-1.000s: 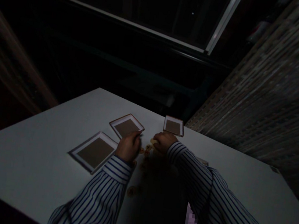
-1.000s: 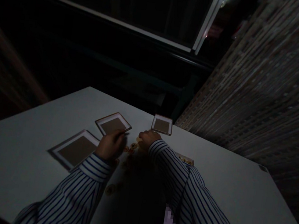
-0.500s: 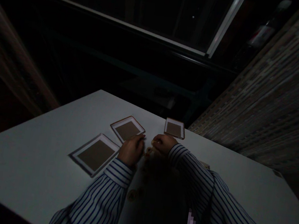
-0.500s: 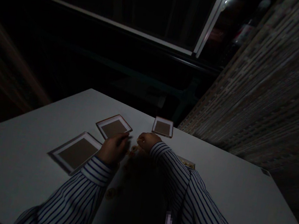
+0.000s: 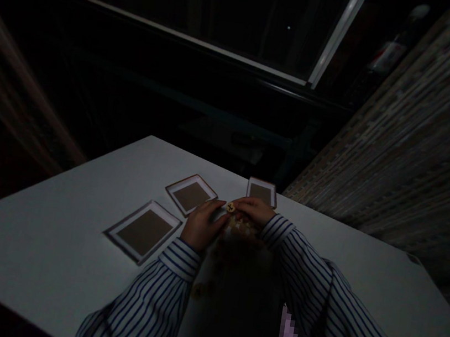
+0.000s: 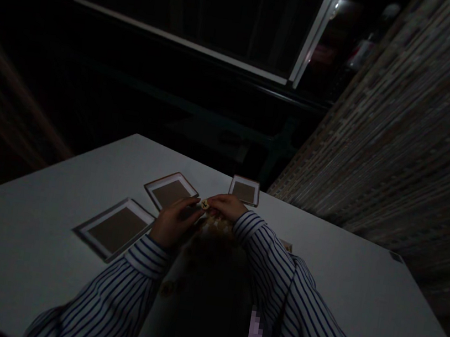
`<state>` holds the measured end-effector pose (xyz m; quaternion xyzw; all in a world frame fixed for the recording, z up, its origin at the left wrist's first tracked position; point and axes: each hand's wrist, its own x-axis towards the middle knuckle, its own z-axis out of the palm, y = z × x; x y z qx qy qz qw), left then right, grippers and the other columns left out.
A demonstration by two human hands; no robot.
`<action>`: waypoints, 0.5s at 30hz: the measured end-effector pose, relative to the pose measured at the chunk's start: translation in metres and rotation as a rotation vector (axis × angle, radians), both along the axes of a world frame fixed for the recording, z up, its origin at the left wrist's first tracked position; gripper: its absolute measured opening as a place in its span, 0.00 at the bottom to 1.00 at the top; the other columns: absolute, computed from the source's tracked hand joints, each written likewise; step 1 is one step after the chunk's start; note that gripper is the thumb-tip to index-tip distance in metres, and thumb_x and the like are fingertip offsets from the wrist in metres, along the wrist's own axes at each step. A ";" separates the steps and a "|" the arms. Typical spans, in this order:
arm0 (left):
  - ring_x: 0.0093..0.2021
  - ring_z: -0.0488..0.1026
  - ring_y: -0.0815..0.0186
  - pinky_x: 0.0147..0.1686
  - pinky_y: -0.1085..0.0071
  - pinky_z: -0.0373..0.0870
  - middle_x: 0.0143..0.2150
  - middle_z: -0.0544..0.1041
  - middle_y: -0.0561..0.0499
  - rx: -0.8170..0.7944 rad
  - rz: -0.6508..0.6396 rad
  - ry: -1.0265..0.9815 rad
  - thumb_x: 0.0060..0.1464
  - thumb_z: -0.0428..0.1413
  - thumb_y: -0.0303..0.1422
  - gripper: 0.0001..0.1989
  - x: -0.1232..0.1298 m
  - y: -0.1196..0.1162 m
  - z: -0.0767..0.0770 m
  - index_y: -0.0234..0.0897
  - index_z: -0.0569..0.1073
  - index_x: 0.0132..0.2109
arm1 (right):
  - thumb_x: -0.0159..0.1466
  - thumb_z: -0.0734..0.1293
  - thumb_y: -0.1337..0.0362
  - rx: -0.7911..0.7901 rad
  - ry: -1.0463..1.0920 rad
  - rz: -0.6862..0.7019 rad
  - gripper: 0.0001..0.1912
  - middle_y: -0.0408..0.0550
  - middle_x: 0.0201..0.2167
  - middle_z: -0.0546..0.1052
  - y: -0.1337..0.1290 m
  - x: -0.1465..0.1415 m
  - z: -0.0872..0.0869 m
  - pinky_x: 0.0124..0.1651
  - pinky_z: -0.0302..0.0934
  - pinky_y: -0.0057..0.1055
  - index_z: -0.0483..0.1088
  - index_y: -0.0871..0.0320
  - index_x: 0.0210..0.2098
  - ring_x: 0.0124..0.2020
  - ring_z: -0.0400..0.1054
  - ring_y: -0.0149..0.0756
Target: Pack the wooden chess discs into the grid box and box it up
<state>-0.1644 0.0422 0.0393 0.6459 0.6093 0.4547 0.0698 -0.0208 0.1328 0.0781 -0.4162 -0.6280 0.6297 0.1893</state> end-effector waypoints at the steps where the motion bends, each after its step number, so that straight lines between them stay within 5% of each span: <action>1: 0.46 0.70 0.64 0.48 0.67 0.66 0.44 0.74 0.47 0.014 -0.005 -0.001 0.51 0.53 0.36 0.15 0.000 0.000 0.001 0.36 0.70 0.46 | 0.56 0.64 0.66 0.015 0.001 0.012 0.07 0.40 0.17 0.71 0.000 -0.001 -0.002 0.18 0.50 0.17 0.72 0.62 0.32 0.16 0.60 0.21; 8: 0.43 0.71 0.65 0.45 0.68 0.66 0.42 0.74 0.48 0.005 -0.022 0.006 0.53 0.51 0.37 0.13 0.000 0.001 0.003 0.38 0.71 0.43 | 0.57 0.63 0.66 0.074 -0.045 0.033 0.07 0.38 0.14 0.69 -0.004 -0.008 -0.005 0.17 0.49 0.17 0.72 0.62 0.32 0.13 0.56 0.19; 15: 0.44 0.70 0.62 0.46 0.67 0.65 0.44 0.74 0.46 -0.210 0.063 0.186 0.54 0.47 0.37 0.15 -0.011 0.006 -0.005 0.37 0.72 0.45 | 0.56 0.62 0.68 0.368 -0.244 0.019 0.09 0.45 0.27 0.75 0.003 0.005 -0.006 0.27 0.59 0.21 0.72 0.63 0.33 0.24 0.65 0.24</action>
